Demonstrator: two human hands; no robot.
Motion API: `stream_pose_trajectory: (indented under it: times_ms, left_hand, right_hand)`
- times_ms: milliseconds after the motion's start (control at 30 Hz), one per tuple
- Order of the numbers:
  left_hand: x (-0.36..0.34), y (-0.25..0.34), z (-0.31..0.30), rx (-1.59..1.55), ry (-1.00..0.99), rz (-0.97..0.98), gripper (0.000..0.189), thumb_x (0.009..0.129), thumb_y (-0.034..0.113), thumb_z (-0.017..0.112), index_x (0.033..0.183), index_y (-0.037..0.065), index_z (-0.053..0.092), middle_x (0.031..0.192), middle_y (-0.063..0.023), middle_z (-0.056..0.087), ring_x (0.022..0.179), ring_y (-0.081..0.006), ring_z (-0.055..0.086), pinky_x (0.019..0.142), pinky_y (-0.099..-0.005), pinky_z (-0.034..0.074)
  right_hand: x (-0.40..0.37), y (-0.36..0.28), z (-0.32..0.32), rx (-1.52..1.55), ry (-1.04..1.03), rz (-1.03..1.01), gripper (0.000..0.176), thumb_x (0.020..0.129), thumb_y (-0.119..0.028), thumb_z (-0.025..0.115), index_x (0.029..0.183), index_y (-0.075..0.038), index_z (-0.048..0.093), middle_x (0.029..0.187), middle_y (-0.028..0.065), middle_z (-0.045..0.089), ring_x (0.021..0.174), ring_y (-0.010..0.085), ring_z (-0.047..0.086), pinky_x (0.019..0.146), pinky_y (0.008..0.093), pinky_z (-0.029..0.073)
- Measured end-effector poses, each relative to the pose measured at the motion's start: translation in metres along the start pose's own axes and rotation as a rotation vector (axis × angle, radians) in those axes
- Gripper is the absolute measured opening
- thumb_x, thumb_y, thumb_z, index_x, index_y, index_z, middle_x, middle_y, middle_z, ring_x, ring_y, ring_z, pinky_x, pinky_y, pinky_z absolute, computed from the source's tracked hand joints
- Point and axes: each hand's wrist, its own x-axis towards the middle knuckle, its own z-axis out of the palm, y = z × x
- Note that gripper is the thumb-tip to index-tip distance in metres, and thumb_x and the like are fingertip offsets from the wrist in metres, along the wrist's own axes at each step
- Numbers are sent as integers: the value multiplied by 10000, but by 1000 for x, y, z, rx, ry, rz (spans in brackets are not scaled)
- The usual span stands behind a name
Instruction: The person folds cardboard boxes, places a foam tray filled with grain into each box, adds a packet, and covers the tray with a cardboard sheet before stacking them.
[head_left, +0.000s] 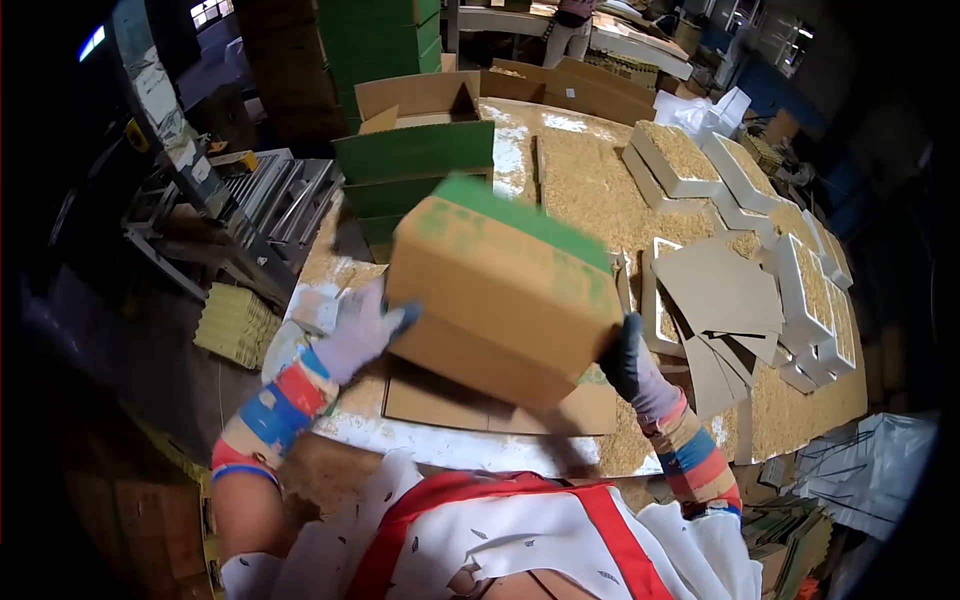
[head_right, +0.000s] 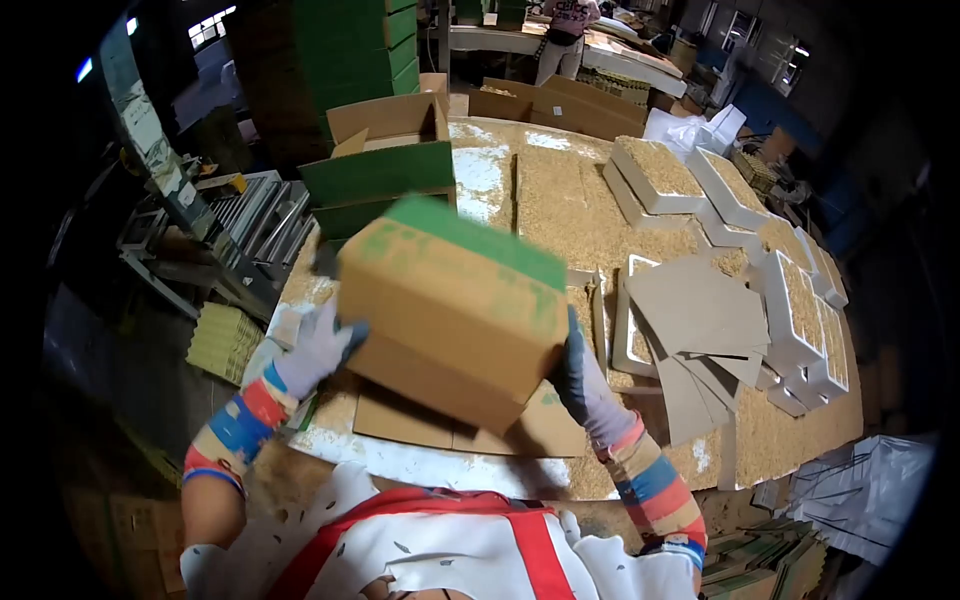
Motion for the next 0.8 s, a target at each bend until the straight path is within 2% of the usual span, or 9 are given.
stream_pose_trajectory:
  times_ms: [100, 133, 233, 333, 367, 433, 500, 633, 800]
  left_hand:
    - [-19, -7, 35, -130, -69, 219, 432, 802, 231, 613, 1176, 24, 548, 1138, -207, 582, 1020, -387, 540, 928, -436, 430]
    - [-37, 4, 37, 117, -96, 234, 434, 795, 210, 603, 1181, 19, 544, 1173, -199, 560, 1058, -370, 521, 957, -422, 418]
    - [-38, -43, 97, -456, 2, -61, 568, 817, 167, 615, 1332, 22, 426, 1327, -162, 461, 1212, -304, 446, 1050, -409, 351]
    - [18, 35, 44, -1022, 35, -329, 680, 822, 102, 615, 1413, -17, 301, 1423, -167, 368, 1308, -288, 372, 1102, -387, 289]
    - [31, 62, 29, -964, 27, -375, 695, 822, 83, 605, 1426, -31, 280, 1441, -171, 352, 1330, -286, 353, 1115, -383, 270]
    - [30, 51, 56, -418, -19, -286, 632, 815, 51, 536, 1399, -58, 319, 1425, -187, 381, 1350, -295, 327, 1132, -393, 230]
    - [39, 65, 49, -792, 111, -489, 640, 833, 201, 589, 1372, -62, 368, 1408, -174, 408, 1338, -290, 347, 1121, -380, 233]
    - [12, 58, 53, -741, 240, -633, 696, 823, 382, 645, 1322, -60, 442, 1380, -177, 433, 1314, -277, 377, 1100, -384, 259]
    - [15, 87, 39, -142, 232, -617, 564, 852, 333, 618, 1291, -5, 516, 1286, -154, 543, 1201, -277, 486, 1049, -388, 321]
  right_hand:
    - [-11, -12, -7, -514, -66, -141, 638, 743, -118, 733, 1298, -13, 437, 1214, 119, 571, 1031, 206, 571, 914, 325, 461]
    - [-4, 13, -24, -816, -172, -277, 617, 740, -173, 760, 1262, 0, 478, 975, 117, 666, 859, 173, 612, 813, 304, 498]
    - [-9, 57, -51, -1018, -72, -324, 694, 783, -211, 715, 1358, 6, 392, 1144, 202, 622, 981, 287, 637, 846, 366, 501]
    - [16, 3, -82, -1143, -455, -501, 748, 795, -256, 695, 1411, -42, 329, 1290, 192, 535, 1098, 317, 580, 936, 369, 467]
    - [43, -30, -99, -1207, -636, -165, 795, 770, -344, 723, 1423, -91, 347, 1213, 227, 570, 1119, 365, 559, 976, 405, 442]
    - [121, -87, -121, -1344, -347, -55, 561, 765, -385, 697, 1212, -66, 578, 1146, 154, 614, 998, 328, 612, 865, 401, 492]
    - [222, -93, -178, -1736, 136, -482, 527, 758, -439, 697, 1138, -98, 565, 1022, 147, 587, 952, 313, 580, 822, 404, 461]
    - [417, -70, -296, -2024, 851, -320, 204, 833, -222, 538, 1008, -146, 611, 1052, 89, 559, 982, 275, 545, 792, 496, 411]
    - [469, -44, -343, -2118, 1002, -119, 488, 873, -242, 503, 1340, -119, 433, 1053, 74, 501, 938, 248, 477, 704, 471, 375]
